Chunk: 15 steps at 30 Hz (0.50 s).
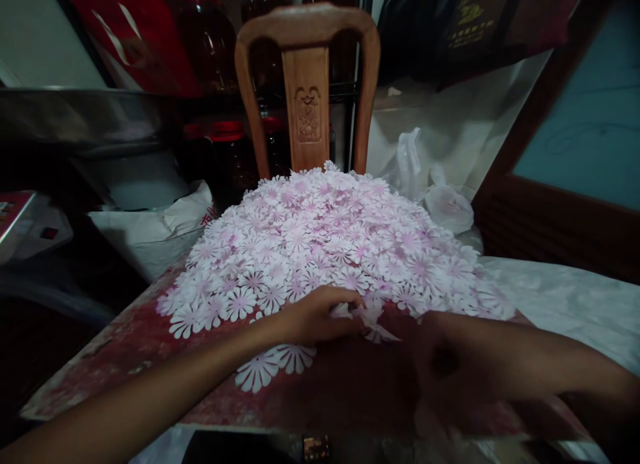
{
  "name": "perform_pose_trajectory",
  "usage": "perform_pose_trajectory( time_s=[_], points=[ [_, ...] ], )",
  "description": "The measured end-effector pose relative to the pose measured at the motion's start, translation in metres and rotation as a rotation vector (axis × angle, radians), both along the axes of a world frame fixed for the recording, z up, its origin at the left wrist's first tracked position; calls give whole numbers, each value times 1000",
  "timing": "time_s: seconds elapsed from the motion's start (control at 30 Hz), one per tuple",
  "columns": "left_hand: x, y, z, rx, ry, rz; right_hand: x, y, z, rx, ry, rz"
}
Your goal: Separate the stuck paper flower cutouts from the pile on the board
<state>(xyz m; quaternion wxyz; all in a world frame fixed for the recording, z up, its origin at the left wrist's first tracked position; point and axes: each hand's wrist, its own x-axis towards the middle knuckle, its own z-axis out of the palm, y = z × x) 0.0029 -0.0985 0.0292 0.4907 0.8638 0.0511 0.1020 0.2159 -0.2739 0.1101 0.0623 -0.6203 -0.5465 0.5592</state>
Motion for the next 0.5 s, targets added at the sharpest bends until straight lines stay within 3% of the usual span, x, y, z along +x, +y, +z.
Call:
perform_pose_trajectory(
  time_s=[0.13,0.23,0.37,0.5],
  points=[
    [-1,-3,7,-111,49,85,-2,13,-21,281,66,-237],
    [-2,-3,9,-188,51,97,-5,25,-32,441,153,-292],
    [-1,0,6,-218,20,142,-9,38,-37,495,144,-286],
    [0,3,5,-342,-35,233,-13,45,-42,552,179,-437]
  ],
)
